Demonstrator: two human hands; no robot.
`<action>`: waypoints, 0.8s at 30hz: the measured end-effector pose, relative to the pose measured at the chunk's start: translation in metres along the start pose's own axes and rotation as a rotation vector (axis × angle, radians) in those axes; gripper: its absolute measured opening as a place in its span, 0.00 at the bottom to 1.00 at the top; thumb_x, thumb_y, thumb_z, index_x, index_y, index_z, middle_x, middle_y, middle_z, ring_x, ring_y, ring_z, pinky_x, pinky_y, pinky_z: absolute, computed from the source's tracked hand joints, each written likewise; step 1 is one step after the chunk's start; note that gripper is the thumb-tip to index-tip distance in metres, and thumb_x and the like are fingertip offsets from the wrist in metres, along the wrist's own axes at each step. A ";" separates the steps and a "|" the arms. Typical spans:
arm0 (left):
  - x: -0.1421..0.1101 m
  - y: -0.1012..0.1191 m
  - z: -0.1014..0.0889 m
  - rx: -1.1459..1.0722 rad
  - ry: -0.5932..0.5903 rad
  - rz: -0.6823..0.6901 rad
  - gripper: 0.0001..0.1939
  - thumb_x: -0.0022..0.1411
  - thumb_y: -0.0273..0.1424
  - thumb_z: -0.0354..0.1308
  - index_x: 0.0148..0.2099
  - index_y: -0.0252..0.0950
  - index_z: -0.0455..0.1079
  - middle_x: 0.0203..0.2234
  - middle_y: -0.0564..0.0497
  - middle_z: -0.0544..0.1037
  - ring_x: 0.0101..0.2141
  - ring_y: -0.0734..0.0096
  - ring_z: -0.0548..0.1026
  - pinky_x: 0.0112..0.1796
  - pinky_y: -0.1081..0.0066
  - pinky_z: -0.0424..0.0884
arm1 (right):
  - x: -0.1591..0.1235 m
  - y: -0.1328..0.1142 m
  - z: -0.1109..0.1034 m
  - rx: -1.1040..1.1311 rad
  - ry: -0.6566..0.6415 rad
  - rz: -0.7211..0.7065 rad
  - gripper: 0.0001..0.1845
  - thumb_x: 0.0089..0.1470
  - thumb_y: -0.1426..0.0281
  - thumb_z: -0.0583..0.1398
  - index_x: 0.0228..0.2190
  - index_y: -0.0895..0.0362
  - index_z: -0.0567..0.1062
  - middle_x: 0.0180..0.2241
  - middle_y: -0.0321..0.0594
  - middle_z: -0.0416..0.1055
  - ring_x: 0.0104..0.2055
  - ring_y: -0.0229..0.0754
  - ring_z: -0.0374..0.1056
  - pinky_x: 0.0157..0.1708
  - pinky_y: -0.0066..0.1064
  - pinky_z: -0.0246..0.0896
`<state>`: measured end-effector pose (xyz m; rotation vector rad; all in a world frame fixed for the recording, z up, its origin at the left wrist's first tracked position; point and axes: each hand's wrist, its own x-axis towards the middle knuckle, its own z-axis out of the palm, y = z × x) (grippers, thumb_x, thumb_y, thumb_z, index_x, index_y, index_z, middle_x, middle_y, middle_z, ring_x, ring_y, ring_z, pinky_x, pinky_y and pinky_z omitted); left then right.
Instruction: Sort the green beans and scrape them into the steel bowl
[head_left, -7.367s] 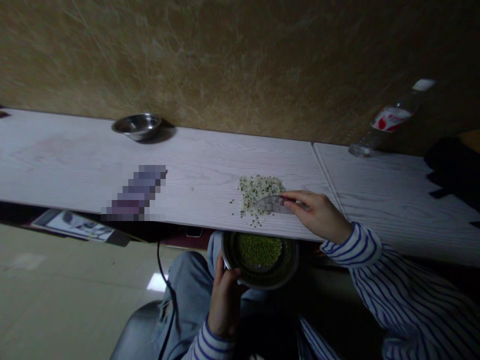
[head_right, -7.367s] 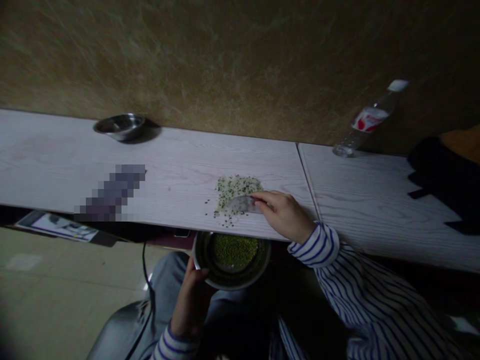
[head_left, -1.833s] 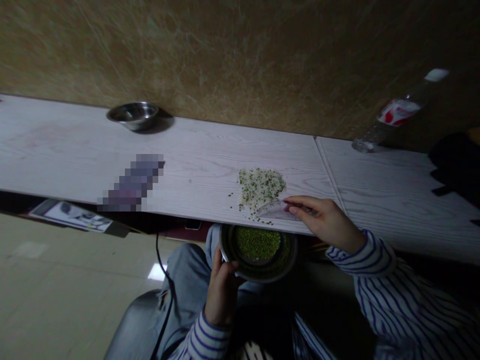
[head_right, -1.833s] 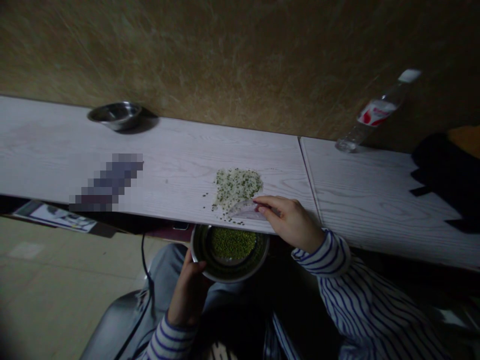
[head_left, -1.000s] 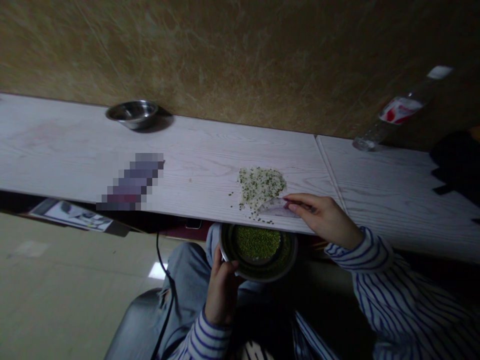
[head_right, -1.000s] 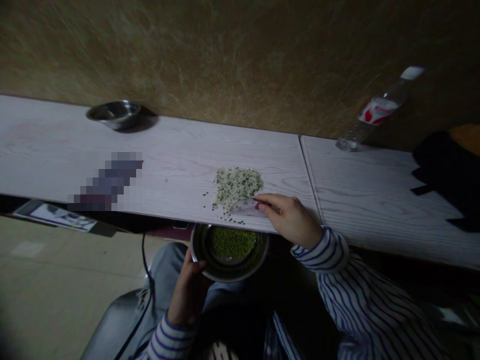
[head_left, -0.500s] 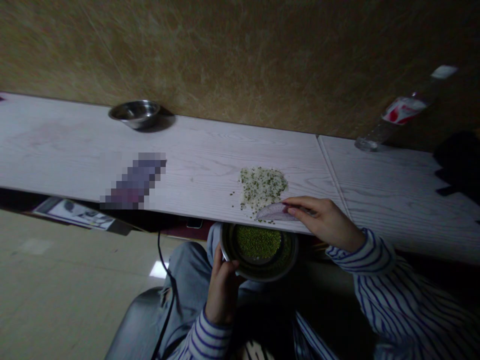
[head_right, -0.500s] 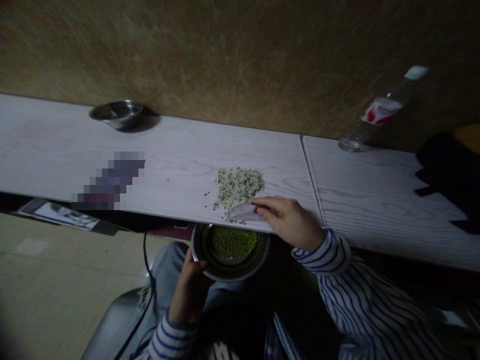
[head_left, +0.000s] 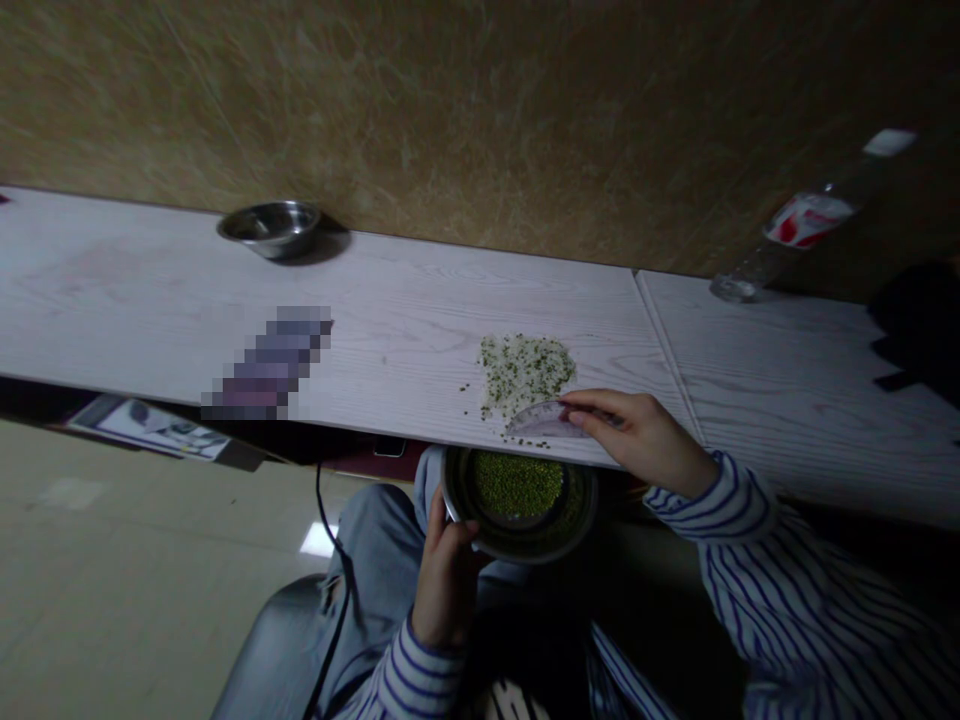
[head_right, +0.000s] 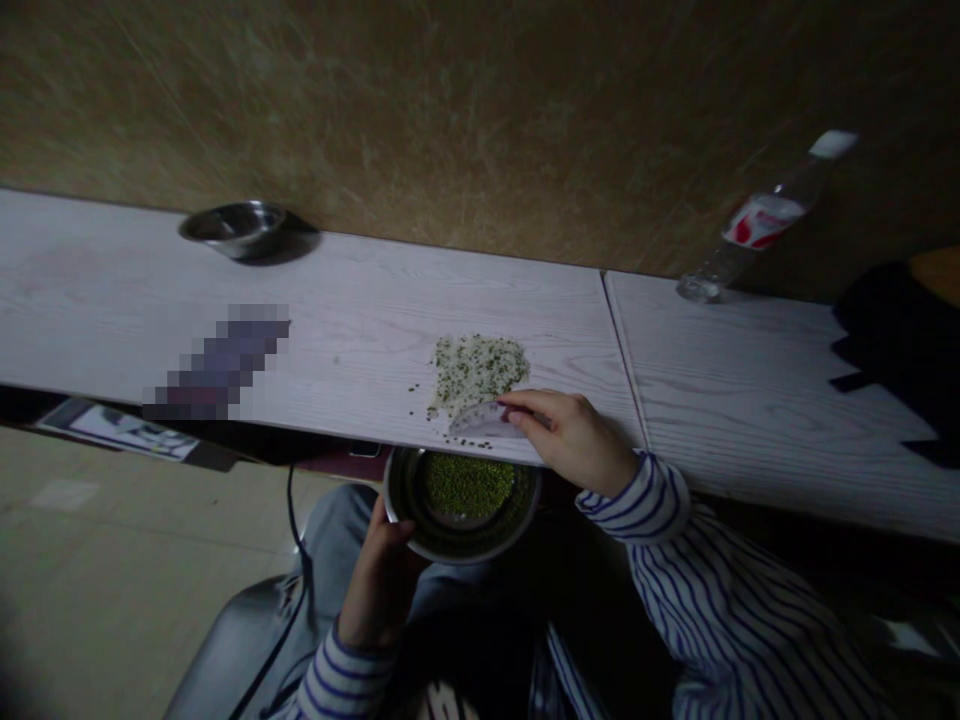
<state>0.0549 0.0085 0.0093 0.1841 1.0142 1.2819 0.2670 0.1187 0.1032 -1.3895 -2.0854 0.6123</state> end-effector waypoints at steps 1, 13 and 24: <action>0.000 0.000 0.000 -0.001 -0.002 -0.001 0.36 0.51 0.30 0.61 0.64 0.49 0.65 0.52 0.47 0.75 0.46 0.55 0.73 0.43 0.58 0.73 | 0.001 0.000 0.000 -0.002 0.005 0.005 0.16 0.58 0.69 0.58 0.45 0.55 0.82 0.44 0.43 0.82 0.45 0.46 0.79 0.45 0.36 0.76; -0.001 -0.001 0.000 -0.012 -0.022 -0.007 0.36 0.52 0.29 0.60 0.65 0.49 0.64 0.53 0.48 0.75 0.43 0.58 0.73 0.43 0.60 0.72 | 0.002 -0.003 0.004 -0.004 0.006 -0.004 0.16 0.59 0.71 0.58 0.45 0.55 0.82 0.44 0.43 0.82 0.46 0.46 0.78 0.48 0.38 0.75; 0.000 -0.001 -0.003 0.011 -0.011 0.000 0.37 0.52 0.30 0.61 0.65 0.50 0.63 0.52 0.47 0.75 0.45 0.55 0.73 0.37 0.63 0.73 | 0.003 -0.001 -0.002 0.035 0.058 0.037 0.16 0.57 0.68 0.59 0.44 0.58 0.82 0.42 0.44 0.82 0.42 0.46 0.79 0.43 0.36 0.76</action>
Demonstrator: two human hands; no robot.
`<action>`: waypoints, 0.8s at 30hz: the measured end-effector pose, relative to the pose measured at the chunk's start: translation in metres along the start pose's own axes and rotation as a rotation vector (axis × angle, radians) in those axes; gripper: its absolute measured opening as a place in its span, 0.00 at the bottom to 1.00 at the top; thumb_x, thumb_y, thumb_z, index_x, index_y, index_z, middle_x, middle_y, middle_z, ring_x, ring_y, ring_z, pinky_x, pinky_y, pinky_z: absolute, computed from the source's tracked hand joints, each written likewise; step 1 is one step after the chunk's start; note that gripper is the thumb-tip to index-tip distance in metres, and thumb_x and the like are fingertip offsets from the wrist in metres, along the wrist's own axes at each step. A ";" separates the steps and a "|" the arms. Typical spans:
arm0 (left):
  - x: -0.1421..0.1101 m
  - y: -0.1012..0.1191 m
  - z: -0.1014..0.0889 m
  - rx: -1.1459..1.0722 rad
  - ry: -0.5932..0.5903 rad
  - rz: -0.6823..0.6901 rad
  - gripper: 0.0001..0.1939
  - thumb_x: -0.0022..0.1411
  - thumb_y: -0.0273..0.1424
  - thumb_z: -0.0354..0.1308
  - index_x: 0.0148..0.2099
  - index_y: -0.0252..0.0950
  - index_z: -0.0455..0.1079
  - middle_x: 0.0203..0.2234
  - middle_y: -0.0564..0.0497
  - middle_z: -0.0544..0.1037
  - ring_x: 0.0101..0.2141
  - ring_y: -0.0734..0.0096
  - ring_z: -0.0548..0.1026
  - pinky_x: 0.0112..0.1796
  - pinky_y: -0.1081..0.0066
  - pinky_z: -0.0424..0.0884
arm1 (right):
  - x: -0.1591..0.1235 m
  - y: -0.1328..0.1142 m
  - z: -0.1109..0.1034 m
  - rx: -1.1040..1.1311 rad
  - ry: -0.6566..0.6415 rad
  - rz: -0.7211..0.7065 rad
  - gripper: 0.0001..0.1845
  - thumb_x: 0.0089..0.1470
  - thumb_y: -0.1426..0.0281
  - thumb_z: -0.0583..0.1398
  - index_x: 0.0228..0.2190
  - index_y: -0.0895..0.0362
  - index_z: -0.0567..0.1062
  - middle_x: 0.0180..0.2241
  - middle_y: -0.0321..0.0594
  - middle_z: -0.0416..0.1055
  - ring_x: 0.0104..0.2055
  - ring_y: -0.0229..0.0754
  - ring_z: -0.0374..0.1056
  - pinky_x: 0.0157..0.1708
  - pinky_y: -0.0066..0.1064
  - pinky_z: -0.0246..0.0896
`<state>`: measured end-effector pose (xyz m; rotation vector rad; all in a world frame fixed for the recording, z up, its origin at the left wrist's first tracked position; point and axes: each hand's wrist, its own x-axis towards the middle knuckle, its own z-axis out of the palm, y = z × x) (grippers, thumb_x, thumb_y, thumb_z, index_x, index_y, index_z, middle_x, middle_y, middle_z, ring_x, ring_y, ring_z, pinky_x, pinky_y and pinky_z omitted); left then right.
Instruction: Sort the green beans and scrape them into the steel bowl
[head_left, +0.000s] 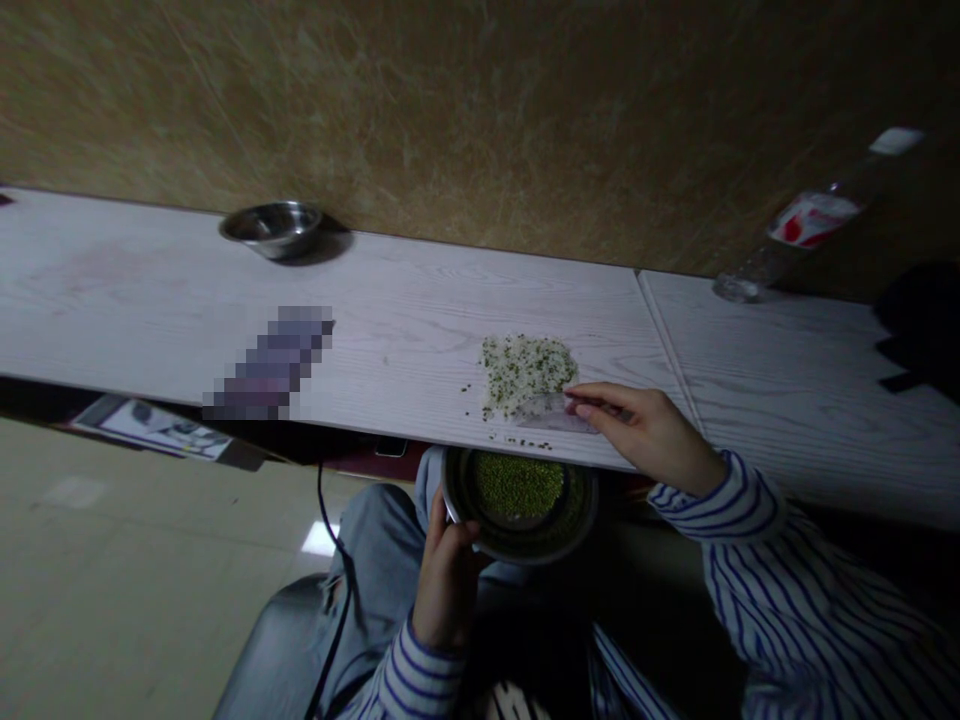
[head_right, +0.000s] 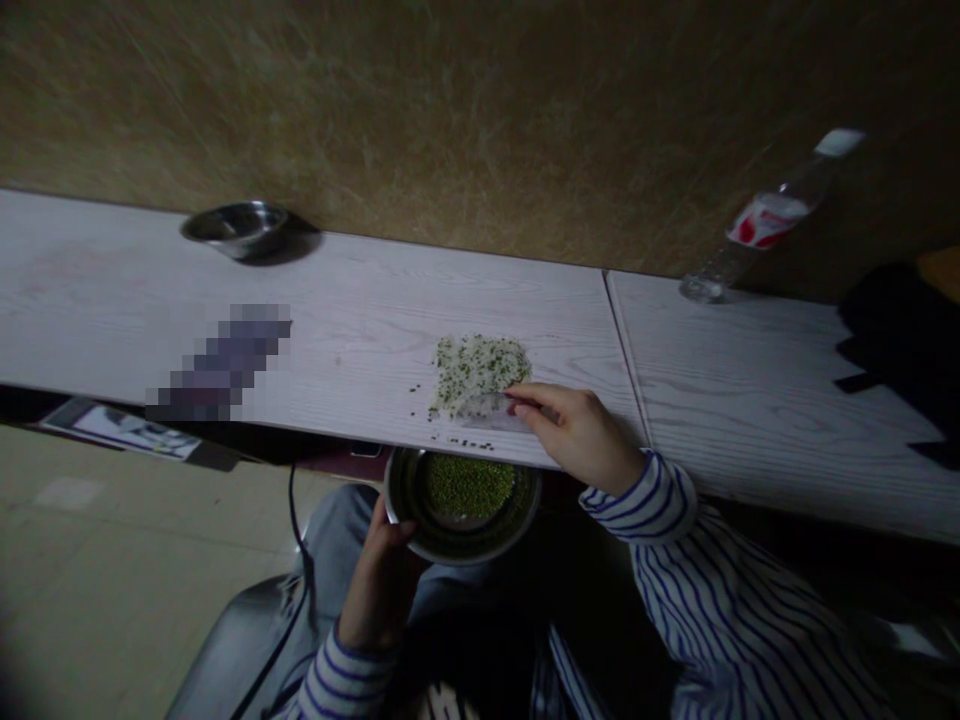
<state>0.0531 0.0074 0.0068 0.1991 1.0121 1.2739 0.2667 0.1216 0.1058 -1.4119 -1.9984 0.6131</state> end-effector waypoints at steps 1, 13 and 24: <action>0.000 0.000 0.000 -0.002 0.001 0.000 0.37 0.52 0.30 0.61 0.65 0.50 0.63 0.52 0.48 0.75 0.45 0.55 0.73 0.37 0.63 0.73 | -0.001 -0.001 0.000 0.004 -0.016 -0.009 0.16 0.57 0.69 0.59 0.44 0.58 0.82 0.42 0.44 0.82 0.43 0.46 0.79 0.44 0.36 0.76; -0.001 0.001 0.002 -0.005 0.008 0.002 0.38 0.52 0.30 0.60 0.66 0.50 0.63 0.54 0.47 0.75 0.46 0.55 0.73 0.43 0.58 0.73 | -0.002 0.000 0.002 0.004 -0.093 -0.076 0.14 0.58 0.70 0.59 0.43 0.56 0.82 0.43 0.43 0.82 0.46 0.45 0.78 0.47 0.36 0.75; -0.001 0.001 0.001 0.000 0.000 0.000 0.37 0.53 0.30 0.60 0.66 0.50 0.62 0.53 0.47 0.74 0.45 0.56 0.72 0.36 0.64 0.72 | -0.011 -0.006 0.004 0.042 -0.122 -0.094 0.14 0.58 0.71 0.59 0.43 0.57 0.82 0.42 0.43 0.82 0.44 0.44 0.79 0.47 0.34 0.75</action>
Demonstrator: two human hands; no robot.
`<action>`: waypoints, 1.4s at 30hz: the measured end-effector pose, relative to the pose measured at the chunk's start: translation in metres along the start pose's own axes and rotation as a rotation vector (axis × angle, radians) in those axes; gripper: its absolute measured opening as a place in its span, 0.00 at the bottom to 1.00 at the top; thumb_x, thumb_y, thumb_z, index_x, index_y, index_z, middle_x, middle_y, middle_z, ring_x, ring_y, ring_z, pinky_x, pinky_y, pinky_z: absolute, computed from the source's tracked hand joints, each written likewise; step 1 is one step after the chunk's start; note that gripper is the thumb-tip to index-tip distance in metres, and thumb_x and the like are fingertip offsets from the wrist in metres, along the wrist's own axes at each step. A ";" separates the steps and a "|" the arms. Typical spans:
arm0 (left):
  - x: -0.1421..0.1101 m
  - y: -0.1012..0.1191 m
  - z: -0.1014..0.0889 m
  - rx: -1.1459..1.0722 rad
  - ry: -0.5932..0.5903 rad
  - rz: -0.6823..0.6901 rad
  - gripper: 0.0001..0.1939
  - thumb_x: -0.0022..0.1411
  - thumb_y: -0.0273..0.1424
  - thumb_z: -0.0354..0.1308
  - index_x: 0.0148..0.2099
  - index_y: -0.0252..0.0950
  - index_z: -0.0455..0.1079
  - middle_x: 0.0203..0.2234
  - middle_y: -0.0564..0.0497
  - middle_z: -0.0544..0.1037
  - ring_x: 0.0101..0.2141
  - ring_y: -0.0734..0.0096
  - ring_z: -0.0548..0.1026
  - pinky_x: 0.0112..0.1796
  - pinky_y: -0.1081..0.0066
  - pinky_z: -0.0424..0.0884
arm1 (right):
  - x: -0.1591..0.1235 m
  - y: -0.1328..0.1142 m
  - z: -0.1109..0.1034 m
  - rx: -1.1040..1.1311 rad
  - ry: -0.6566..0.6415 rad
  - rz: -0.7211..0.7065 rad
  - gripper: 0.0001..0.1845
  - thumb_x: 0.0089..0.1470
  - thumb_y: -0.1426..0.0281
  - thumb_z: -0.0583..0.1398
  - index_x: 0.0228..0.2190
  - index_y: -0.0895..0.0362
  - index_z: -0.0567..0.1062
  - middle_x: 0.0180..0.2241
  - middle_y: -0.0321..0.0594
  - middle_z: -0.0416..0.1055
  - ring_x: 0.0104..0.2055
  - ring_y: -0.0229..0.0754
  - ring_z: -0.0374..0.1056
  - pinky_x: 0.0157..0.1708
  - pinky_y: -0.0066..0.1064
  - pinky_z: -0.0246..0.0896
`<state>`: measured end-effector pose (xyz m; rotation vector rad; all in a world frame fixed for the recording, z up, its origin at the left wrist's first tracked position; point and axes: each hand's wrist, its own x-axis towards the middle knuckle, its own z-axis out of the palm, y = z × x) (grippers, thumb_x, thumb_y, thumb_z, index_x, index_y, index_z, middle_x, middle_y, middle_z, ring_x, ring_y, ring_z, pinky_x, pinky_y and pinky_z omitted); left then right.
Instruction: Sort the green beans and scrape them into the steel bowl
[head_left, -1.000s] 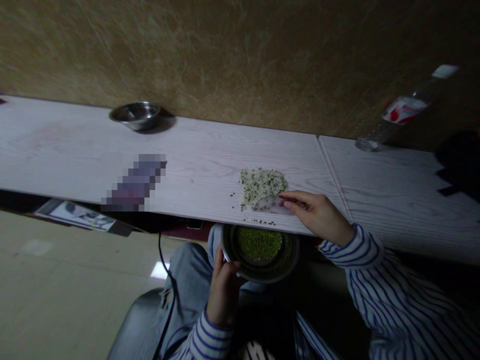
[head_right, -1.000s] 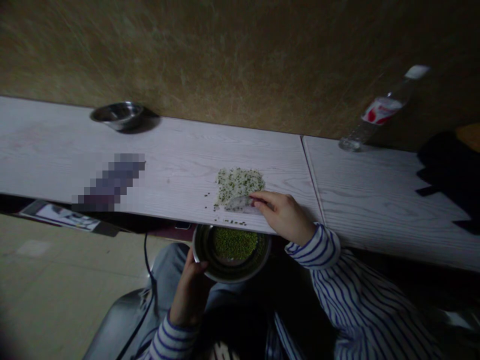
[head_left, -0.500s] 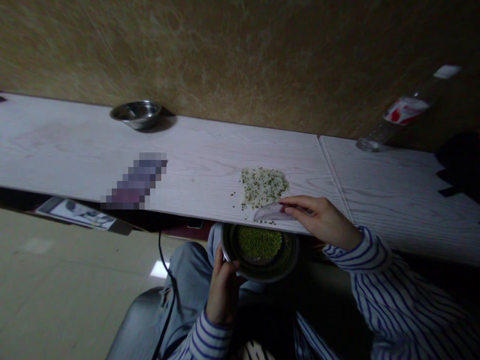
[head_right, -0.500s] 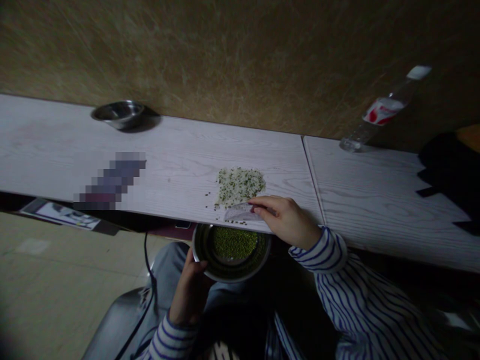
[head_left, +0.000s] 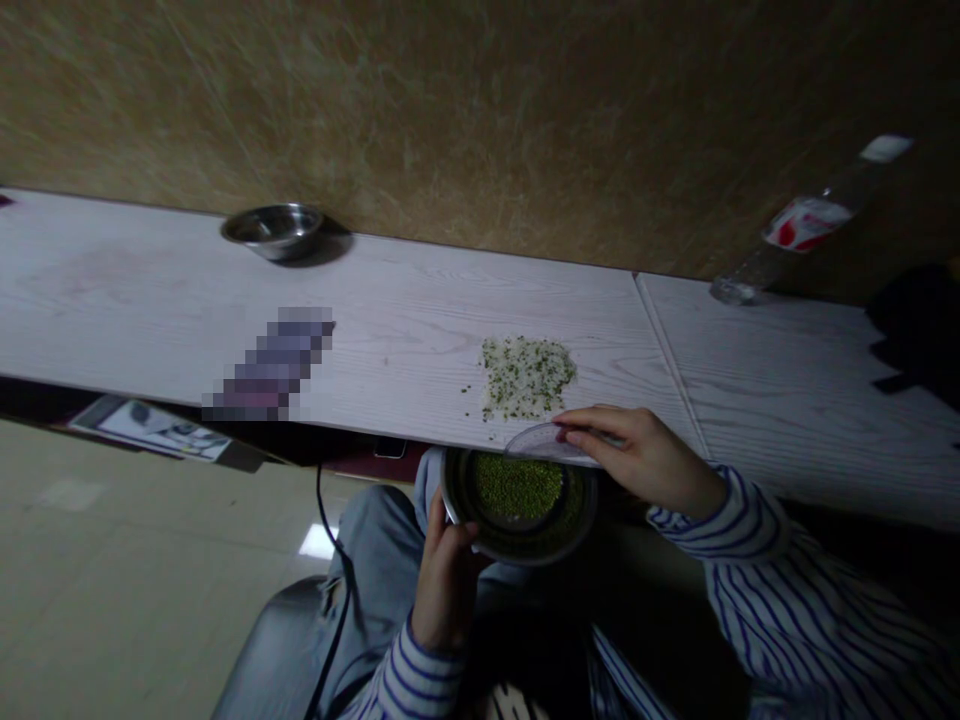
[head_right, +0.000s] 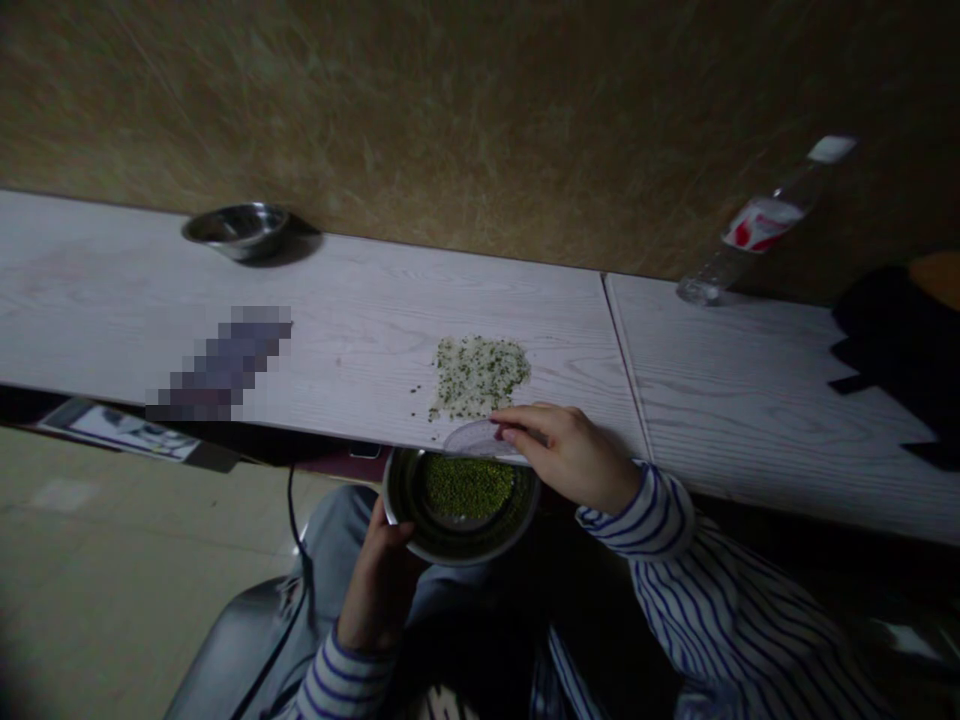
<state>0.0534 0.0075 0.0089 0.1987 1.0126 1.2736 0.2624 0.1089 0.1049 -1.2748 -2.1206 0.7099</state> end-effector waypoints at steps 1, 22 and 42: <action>0.000 0.000 0.000 -0.004 -0.004 -0.003 0.37 0.53 0.30 0.60 0.66 0.50 0.62 0.53 0.47 0.74 0.45 0.56 0.72 0.35 0.65 0.72 | -0.002 -0.001 0.000 0.000 -0.001 0.000 0.14 0.58 0.71 0.59 0.43 0.56 0.82 0.42 0.43 0.82 0.44 0.44 0.79 0.47 0.35 0.75; 0.000 0.003 -0.005 0.011 -0.003 0.006 0.39 0.54 0.30 0.59 0.68 0.50 0.59 0.59 0.46 0.71 0.50 0.52 0.71 0.35 0.65 0.72 | 0.005 -0.002 0.018 -0.057 0.205 0.129 0.14 0.57 0.70 0.60 0.44 0.55 0.82 0.40 0.42 0.83 0.40 0.46 0.80 0.43 0.37 0.76; 0.001 0.008 -0.010 0.012 -0.010 -0.035 0.38 0.53 0.30 0.60 0.67 0.51 0.60 0.58 0.47 0.72 0.50 0.54 0.72 0.40 0.62 0.72 | 0.008 -0.022 0.031 -0.058 0.391 0.154 0.15 0.58 0.68 0.60 0.45 0.55 0.80 0.38 0.44 0.83 0.38 0.47 0.80 0.38 0.36 0.77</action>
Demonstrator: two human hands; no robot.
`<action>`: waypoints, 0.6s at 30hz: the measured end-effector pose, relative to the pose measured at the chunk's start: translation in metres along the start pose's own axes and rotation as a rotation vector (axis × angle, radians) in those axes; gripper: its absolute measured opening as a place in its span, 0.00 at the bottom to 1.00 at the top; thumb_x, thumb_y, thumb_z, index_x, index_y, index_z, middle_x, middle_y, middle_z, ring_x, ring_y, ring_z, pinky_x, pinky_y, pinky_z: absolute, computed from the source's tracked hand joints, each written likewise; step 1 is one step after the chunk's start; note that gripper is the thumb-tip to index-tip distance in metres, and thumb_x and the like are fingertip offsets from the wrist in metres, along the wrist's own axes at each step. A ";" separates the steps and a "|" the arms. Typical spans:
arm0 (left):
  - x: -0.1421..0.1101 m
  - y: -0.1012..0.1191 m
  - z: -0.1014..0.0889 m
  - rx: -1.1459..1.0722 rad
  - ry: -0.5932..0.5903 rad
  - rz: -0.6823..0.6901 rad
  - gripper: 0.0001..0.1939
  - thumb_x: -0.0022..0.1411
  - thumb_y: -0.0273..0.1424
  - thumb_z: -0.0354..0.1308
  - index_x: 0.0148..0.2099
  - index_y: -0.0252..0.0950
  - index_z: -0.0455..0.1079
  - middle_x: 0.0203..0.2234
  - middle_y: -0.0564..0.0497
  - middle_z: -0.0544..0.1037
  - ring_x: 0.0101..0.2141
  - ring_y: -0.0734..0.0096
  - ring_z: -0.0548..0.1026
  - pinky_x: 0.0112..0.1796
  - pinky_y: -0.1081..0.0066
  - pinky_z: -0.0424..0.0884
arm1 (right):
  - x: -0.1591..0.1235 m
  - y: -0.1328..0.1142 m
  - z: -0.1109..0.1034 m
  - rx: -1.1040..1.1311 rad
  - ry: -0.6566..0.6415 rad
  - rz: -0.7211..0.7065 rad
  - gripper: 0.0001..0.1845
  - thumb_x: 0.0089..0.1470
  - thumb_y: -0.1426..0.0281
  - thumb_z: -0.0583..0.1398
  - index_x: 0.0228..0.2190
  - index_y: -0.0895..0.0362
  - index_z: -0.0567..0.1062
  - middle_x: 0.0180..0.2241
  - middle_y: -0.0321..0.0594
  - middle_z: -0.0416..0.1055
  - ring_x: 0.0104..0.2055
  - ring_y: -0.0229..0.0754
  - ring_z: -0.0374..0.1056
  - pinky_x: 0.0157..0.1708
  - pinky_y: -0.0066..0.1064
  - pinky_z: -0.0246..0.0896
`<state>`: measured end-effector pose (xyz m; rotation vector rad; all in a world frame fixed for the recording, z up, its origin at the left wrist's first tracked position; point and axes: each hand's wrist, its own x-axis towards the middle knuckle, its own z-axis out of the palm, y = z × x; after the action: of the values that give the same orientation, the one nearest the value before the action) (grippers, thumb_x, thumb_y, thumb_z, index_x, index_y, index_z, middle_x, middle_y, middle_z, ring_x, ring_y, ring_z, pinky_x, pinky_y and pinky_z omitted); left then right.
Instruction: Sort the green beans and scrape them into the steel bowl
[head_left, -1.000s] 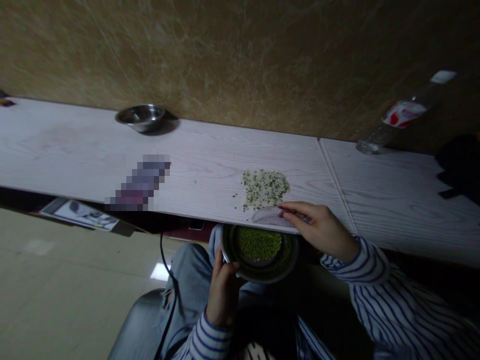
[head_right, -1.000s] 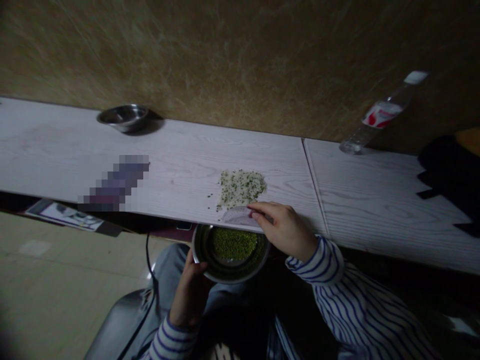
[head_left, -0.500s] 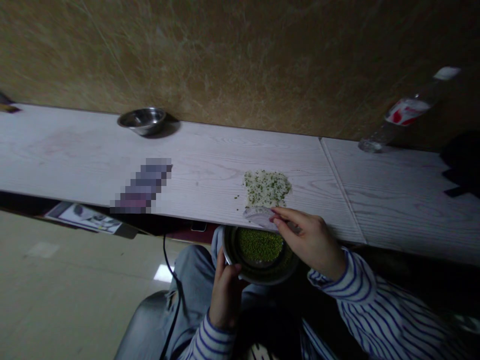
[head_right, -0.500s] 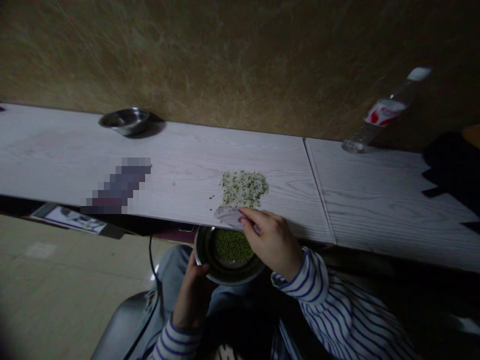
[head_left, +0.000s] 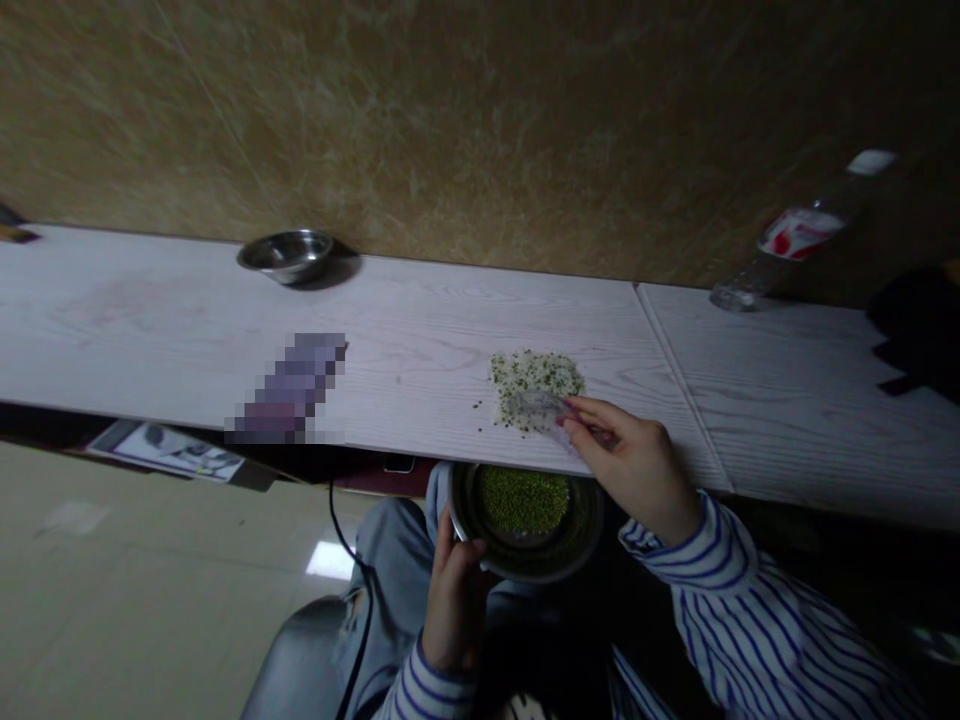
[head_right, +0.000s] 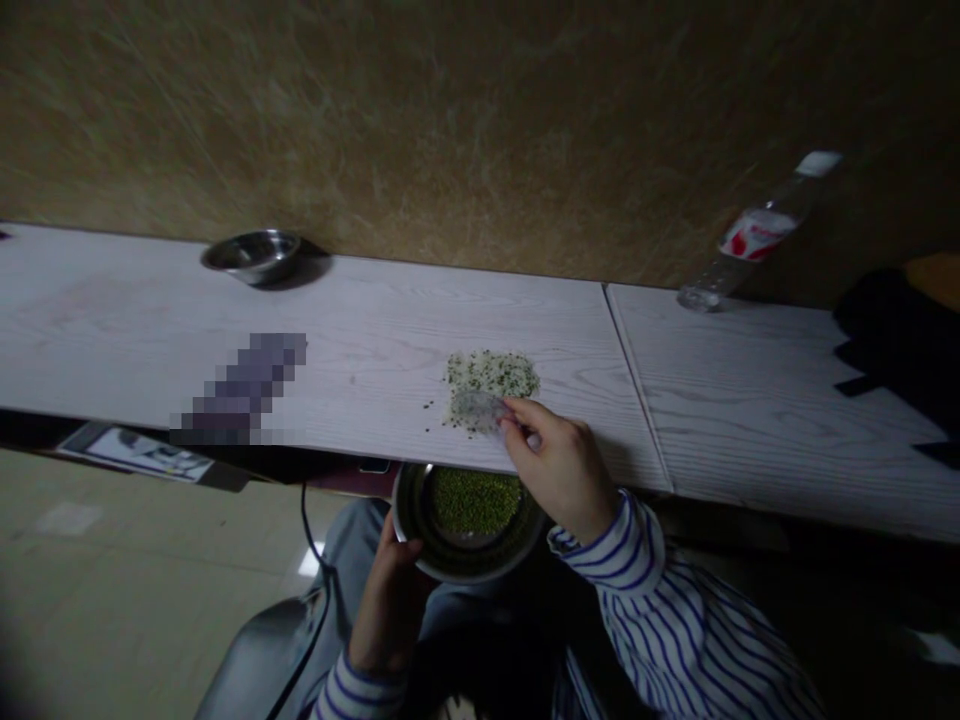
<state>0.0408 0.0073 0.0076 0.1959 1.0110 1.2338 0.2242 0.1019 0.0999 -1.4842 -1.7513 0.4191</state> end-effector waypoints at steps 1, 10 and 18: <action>0.000 0.001 -0.001 0.005 0.005 -0.001 0.39 0.52 0.31 0.60 0.67 0.51 0.60 0.58 0.47 0.72 0.50 0.53 0.72 0.39 0.63 0.72 | 0.008 -0.002 0.000 0.014 0.003 -0.006 0.15 0.58 0.68 0.60 0.45 0.55 0.80 0.38 0.44 0.83 0.39 0.47 0.80 0.39 0.37 0.77; -0.002 0.003 -0.011 -0.045 -0.024 -0.012 0.39 0.53 0.31 0.61 0.67 0.51 0.60 0.55 0.46 0.73 0.48 0.54 0.72 0.43 0.60 0.72 | 0.116 -0.035 0.050 0.112 -0.550 -0.214 0.08 0.55 0.77 0.62 0.37 0.57 0.79 0.37 0.41 0.81 0.41 0.40 0.76 0.47 0.37 0.71; -0.003 0.008 -0.014 -0.086 0.040 0.000 0.40 0.52 0.31 0.60 0.67 0.50 0.60 0.55 0.47 0.74 0.47 0.55 0.73 0.43 0.60 0.72 | 0.141 -0.033 0.088 0.198 -0.869 -0.147 0.09 0.55 0.79 0.61 0.38 0.58 0.78 0.34 0.40 0.80 0.35 0.38 0.75 0.41 0.33 0.71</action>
<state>0.0252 0.0023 0.0066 0.1042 0.9901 1.2833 0.1357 0.2457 0.1159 -1.0742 -2.3561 1.2547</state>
